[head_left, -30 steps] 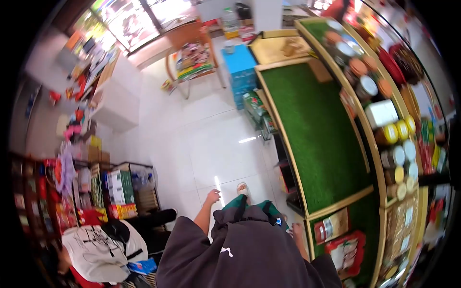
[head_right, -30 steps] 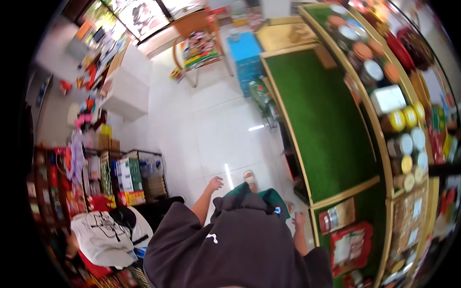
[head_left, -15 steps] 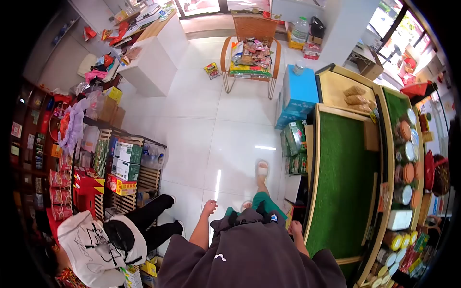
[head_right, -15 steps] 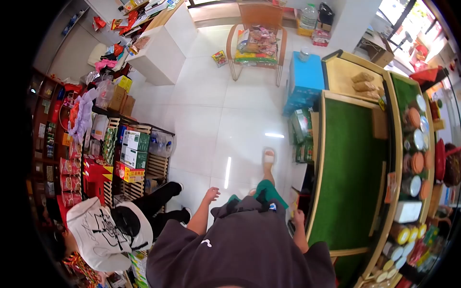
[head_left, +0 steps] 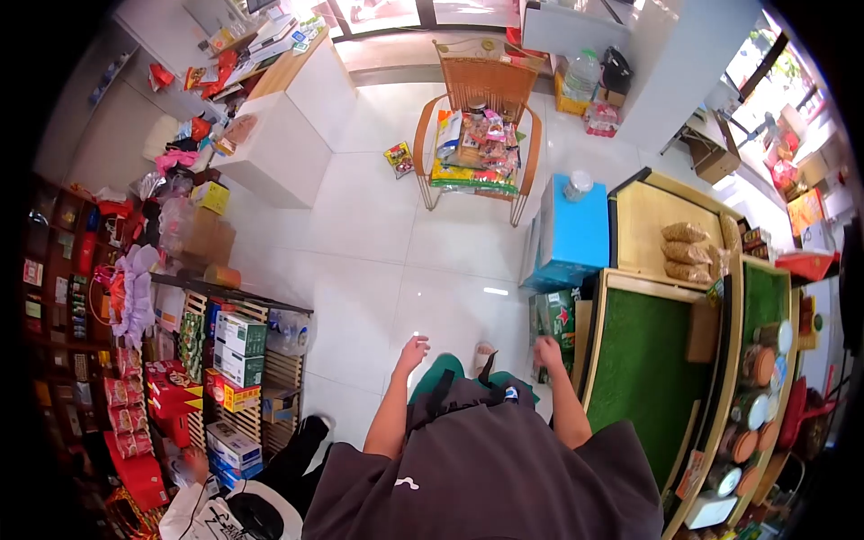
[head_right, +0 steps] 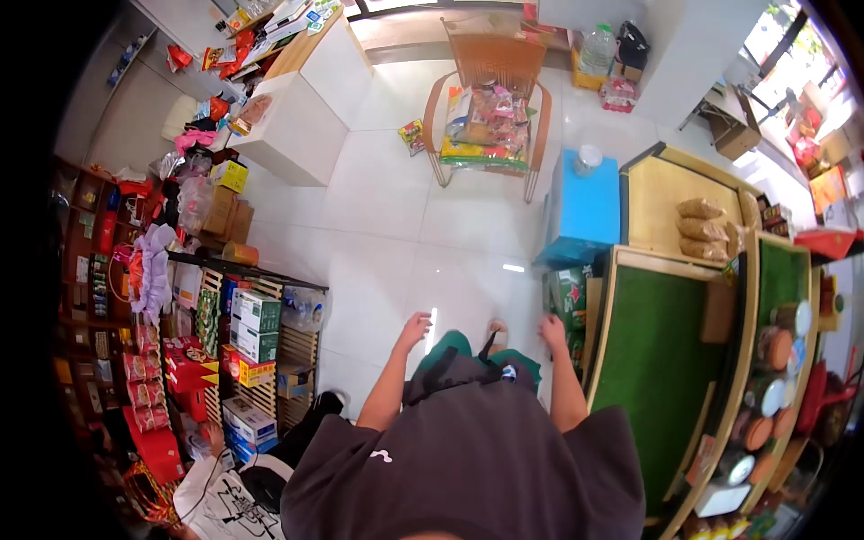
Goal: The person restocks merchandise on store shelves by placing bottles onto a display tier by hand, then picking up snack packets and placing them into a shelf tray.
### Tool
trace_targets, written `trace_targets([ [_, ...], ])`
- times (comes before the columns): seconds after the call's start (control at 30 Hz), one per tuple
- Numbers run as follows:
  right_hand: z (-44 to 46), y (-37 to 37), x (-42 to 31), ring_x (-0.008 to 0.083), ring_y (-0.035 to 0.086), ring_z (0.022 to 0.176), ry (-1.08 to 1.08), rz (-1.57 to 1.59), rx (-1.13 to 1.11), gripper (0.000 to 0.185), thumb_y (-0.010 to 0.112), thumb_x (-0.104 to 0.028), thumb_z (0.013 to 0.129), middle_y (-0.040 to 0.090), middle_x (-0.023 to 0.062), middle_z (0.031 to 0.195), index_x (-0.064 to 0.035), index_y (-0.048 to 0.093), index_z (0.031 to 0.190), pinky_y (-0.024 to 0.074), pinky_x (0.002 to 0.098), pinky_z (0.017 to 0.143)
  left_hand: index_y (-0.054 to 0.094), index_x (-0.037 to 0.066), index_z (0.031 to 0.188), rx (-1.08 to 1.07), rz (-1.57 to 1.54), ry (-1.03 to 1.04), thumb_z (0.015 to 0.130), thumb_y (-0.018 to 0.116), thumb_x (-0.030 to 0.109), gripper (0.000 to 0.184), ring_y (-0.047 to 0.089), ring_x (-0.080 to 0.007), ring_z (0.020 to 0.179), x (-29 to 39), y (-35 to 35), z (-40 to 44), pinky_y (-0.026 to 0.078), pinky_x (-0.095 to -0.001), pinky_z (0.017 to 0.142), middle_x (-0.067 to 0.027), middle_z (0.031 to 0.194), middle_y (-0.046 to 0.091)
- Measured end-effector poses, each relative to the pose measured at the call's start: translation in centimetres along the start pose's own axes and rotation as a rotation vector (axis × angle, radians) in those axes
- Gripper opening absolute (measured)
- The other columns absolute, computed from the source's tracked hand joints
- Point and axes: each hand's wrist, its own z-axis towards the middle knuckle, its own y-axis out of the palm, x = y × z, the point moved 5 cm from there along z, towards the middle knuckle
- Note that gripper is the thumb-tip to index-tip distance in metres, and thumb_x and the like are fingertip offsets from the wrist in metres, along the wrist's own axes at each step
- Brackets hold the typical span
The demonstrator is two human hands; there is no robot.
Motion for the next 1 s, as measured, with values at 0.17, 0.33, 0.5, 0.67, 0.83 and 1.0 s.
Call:
trace_targets([
  [0.17, 4.7, 7.0, -16.5, 0.0159, 0.059, 0.064, -0.138, -0.07, -0.104, 0.03, 0.049, -0.023, 0.085, 0.061, 0.0091, 0.086, -0.0036, 0.051, 0.108, 0.0447, 0.0256, 0.05, 0.056, 0.008, 0.107, 0.02, 0.033, 0.085, 0.081, 0.049, 0.017, 0.028, 0.058, -0.0174, 0.073, 6.4, -0.1, 6.0, 0.046, -0.0297, 0.069, -0.0111, 0.089, 0.062],
  [0.33, 11.0, 9.4, -14.2, 0.0151, 0.058, 0.06, -0.064, -0.235, -0.185, 0.027, 0.049, -0.024, 0.084, 0.061, 0.007, 0.078, -0.0048, 0.055, 0.102, 0.0444, 0.0269, 0.049, 0.057, 0.009, 0.102, 0.087, -0.042, -0.023, 0.08, 0.051, 0.017, 0.025, 0.056, -0.0151, 0.065, 1.0, -4.5, 12.9, 0.047, -0.0289, 0.061, -0.0081, 0.085, 0.061],
  [0.5, 17.5, 4.1, -1.6, 0.0328, 0.057, 0.094, -0.001, -0.96, -0.265, 0.037, 0.052, -0.031, 0.076, 0.06, 0.0217, 0.099, -0.0006, 0.06, 0.096, 0.0429, 0.0409, 0.084, 0.056, 0.013, 0.102, 0.204, -0.209, -0.466, 0.082, 0.05, 0.027, 0.026, 0.056, -0.0148, 0.063, -2.1, -10.7, 14.6, 0.047, -0.0326, 0.049, -0.0064, 0.083, 0.062],
  [0.67, 12.7, 7.6, -14.5, 0.0329, 0.061, 0.069, 0.507, -0.386, 0.01, 0.031, 0.046, -0.029, 0.084, 0.059, 0.0153, 0.082, -0.0055, 0.053, 0.103, 0.0474, 0.0488, 0.056, 0.053, 0.01, 0.104, 0.252, -0.221, -0.394, 0.083, 0.048, 0.028, 0.028, 0.057, -0.015, 0.065, 1.5, -15.0, 16.5, 0.046, -0.0296, 0.05, -0.0055, 0.084, 0.061],
  [0.83, 22.4, 11.8, -24.0, 0.0206, 0.058, 0.059, 0.262, -0.458, -0.034, 0.033, 0.052, -0.029, 0.08, 0.061, 0.009, 0.082, -0.0036, 0.054, 0.1, 0.0471, 0.0357, 0.05, 0.054, 0.011, 0.105, 0.246, -0.266, -0.442, 0.082, 0.047, 0.027, 0.028, 0.056, -0.014, 0.065, 5.6, -14.9, 21.8, 0.046, -0.0297, 0.052, -0.0045, 0.085, 0.061],
  [1.0, 32.6, 17.0, -32.5, 0.0196, 0.059, 0.063, 0.039, -0.51, -0.183, 0.034, 0.052, -0.03, 0.081, 0.061, 0.0104, 0.083, -0.0053, 0.052, 0.103, 0.0475, 0.0335, 0.052, 0.055, 0.009, 0.105, 0.307, -0.271, -0.41, 0.08, 0.05, 0.023, 0.029, 0.054, -0.0135, 0.061, 11.9, -12.8, 27.5, 0.045, -0.0286, 0.048, -0.0041, 0.081, 0.059],
])
